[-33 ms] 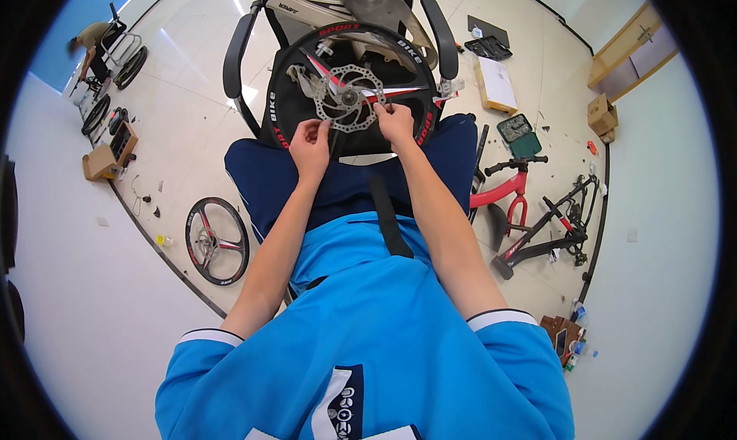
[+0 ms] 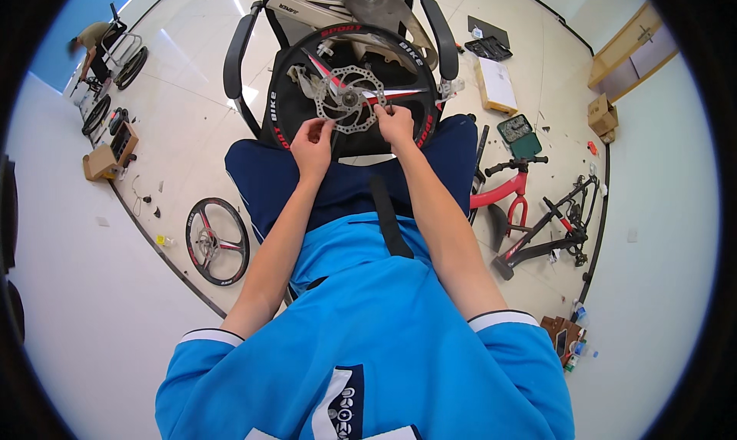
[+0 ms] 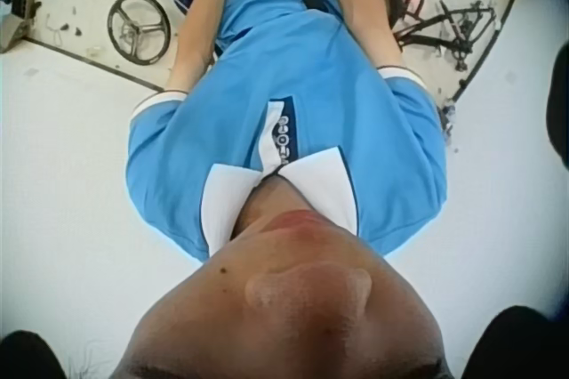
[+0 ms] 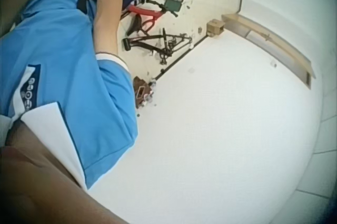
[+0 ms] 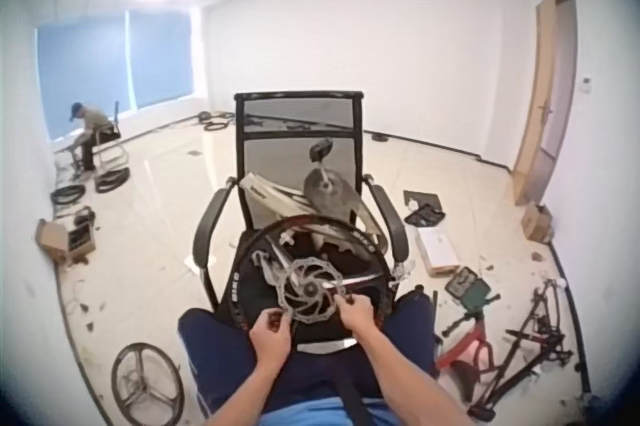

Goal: The person installs a metal disc onto a bicycle wheel hub, aligns it, and secures it by tightening small fasteners by hand. The wheel remains on a stand during the process.

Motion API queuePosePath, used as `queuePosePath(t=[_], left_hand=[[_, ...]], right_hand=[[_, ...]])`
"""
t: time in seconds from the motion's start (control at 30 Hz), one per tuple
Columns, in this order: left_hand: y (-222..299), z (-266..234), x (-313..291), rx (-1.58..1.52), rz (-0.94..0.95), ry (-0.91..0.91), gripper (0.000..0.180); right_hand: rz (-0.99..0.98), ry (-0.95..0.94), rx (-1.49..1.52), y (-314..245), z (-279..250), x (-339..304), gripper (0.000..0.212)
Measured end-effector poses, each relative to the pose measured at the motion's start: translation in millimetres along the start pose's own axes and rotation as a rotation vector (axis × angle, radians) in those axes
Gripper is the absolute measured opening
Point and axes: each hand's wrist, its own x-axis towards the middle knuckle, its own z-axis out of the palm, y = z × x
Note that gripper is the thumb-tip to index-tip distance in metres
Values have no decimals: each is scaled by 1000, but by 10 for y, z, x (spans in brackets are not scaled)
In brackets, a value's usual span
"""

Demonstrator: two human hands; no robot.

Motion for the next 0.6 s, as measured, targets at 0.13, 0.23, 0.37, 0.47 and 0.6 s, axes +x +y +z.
queuePosePath(t=[0.13,0.23,0.37,0.47,0.6], left_hand=[[119,42,84,151,200,-95,18],[76,171,208,161,307,-155,16],[68,247,299,207,321,-218,13],[37,231,366,290,339,-271,13],[-67,212,430,345,481,-257,13]], right_hand=[[45,-34,66,17,7,-110,33],[51,-46,97,14,8,-101,33],[74,-82,173,27,-10,-111,31],[74,-111,229,-37,9,-178,26],[74,-110,240,-49,12,-192,27]])
